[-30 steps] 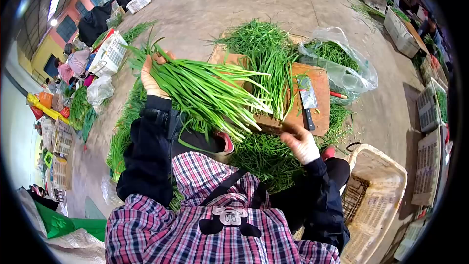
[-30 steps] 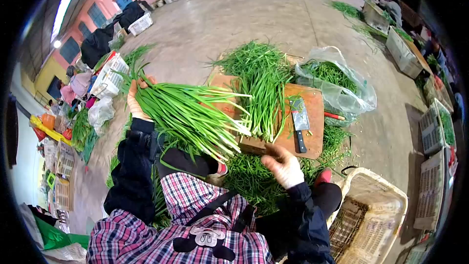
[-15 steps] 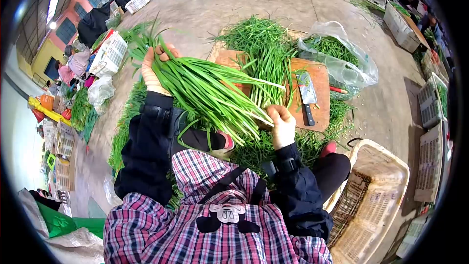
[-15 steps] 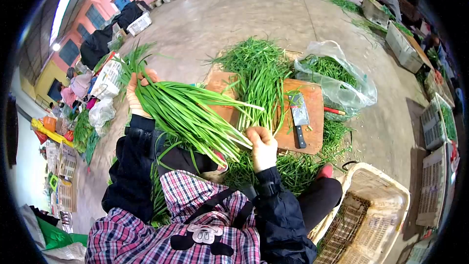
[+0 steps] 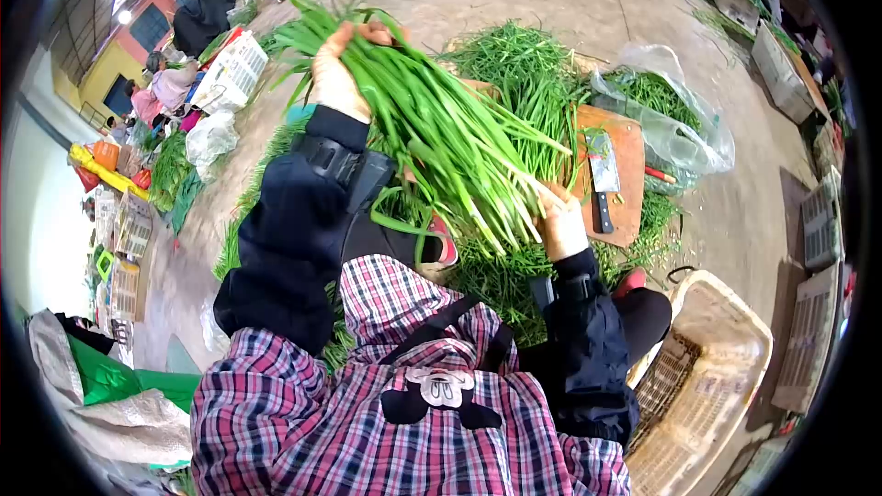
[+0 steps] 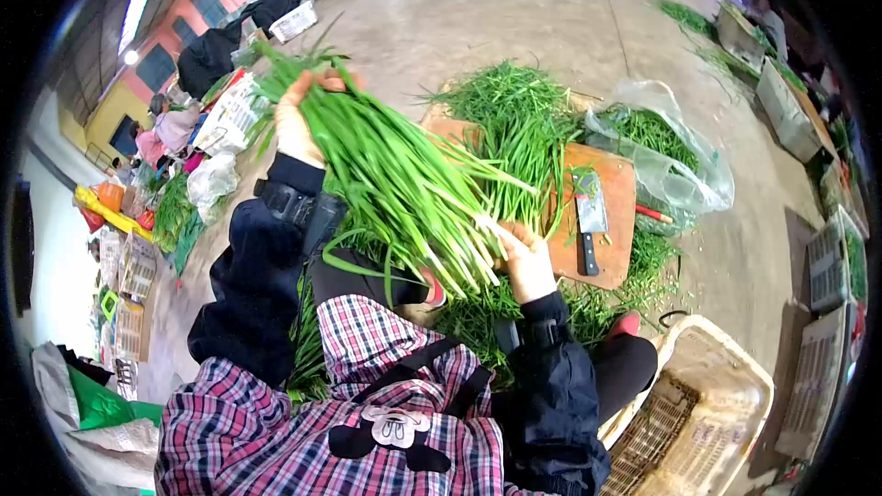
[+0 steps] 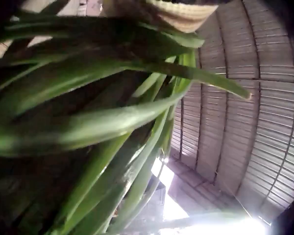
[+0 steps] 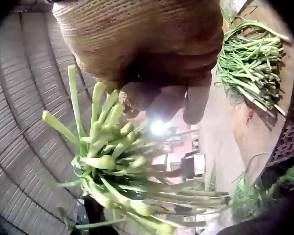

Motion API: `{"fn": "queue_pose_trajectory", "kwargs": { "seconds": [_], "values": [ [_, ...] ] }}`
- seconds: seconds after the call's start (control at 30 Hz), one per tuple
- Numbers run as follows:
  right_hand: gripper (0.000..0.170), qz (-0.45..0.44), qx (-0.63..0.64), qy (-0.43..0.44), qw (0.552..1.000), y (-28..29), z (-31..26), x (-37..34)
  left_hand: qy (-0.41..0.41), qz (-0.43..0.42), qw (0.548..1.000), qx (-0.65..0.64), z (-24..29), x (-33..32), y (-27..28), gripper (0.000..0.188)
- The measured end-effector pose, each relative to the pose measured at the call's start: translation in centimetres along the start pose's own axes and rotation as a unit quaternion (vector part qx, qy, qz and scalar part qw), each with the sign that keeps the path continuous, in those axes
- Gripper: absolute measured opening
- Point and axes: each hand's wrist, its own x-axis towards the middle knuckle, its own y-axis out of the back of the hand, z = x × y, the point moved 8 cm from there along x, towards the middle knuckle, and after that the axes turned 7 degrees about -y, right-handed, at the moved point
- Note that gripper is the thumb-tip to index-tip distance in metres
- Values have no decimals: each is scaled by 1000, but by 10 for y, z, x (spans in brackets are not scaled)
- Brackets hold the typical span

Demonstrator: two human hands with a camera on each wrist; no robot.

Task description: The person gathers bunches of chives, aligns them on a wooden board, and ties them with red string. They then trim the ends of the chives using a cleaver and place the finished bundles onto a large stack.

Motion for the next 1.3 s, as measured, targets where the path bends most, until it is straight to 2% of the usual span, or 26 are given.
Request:
{"fn": "queue_pose_trajectory", "kwargs": {
  "seconds": [0.03,0.1,0.13,0.2,0.23,0.3,0.37,0.4,0.5,0.53,0.57,0.67,0.7,0.73,0.83,0.87,0.93,0.97,1.0,1.03,1.1,1.13,1.17,1.23,1.27,1.3],
  "values": [
    [25,16,0,101,995,22,35,24,-8,-18,1000,-11,0,8,1,30],
    [24,-28,-113,30,993,26,49,6,-24,54,998,-12,-1,11,1,17],
    [22,-25,-116,3,993,36,63,2,-30,42,997,-50,3,9,-12,16],
    [17,-16,-134,-51,990,50,81,-11,-54,50,997,-12,15,22,-10,17],
    [16,-19,-221,-85,971,54,86,-13,-54,55,997,-17,18,24,-13,17],
    [27,-18,-248,22,968,42,72,-18,-38,54,997,-46,19,33,-15,20],
    [63,-57,-165,-12,985,19,71,-14,-24,105,990,-89,21,56,1,20],
    [68,-58,-142,1,988,8,66,-10,-29,90,990,-102,22,58,-2,22],
    [79,-93,-84,76,989,-33,42,6,-47,139,983,-109,27,52,-16,24],
    [81,-107,-36,59,992,-47,37,6,-53,151,980,-121,27,53,-17,27],
    [83,-122,11,42,992,-61,32,6,-54,107,990,-75,30,53,-22,30],
    [73,-92,59,150,983,-79,27,32,-67,118,985,-111,30,51,-27,32],
    [69,-65,24,150,986,-73,39,45,-73,123,980,-137,29,52,-26,31],
    [65,-90,154,81,981,-65,72,75,-58,146,977,-143,27,45,-31,29],
    [47,-103,29,59,993,-90,77,98,-70,131,978,-149,25,54,-26,25],
    [43,-120,31,53,991,-100,79,102,-28,129,972,-196,20,58,-24,24],
    [39,-209,219,14,953,-125,87,108,-72,134,975,-160,19,49,-30,23],
    [38,-234,544,-94,800,-136,99,113,-82,150,974,-151,19,46,-32,22],
    [27,-197,345,26,917,-136,71,92,-43,123,977,-172,14,48,-34,22],
    [21,-109,127,128,977,-135,43,67,-3,96,977,-192,9,50,-35,22],
    [19,-204,-58,69,975,-141,44,44,-77,126,967,-206,16,55,-27,23],
    [16,-174,10,50,983,-129,50,31,-58,96,978,-174,17,60,-22,24],
    [15,-142,80,36,986,-116,56,16,-69,127,974,-177,21,58,-16,27],
    [16,-134,-65,-4,989,-84,81,5,-54,95,982,-155,22,55,-12,30],
    [17,-121,-95,-17,988,-60,96,2,-29,90,977,-193,20,57,-10,30],
    [19,-107,-125,-32,986,-46,104,5,11,116,970,-212,21,50,-15,29]
  ]
}}
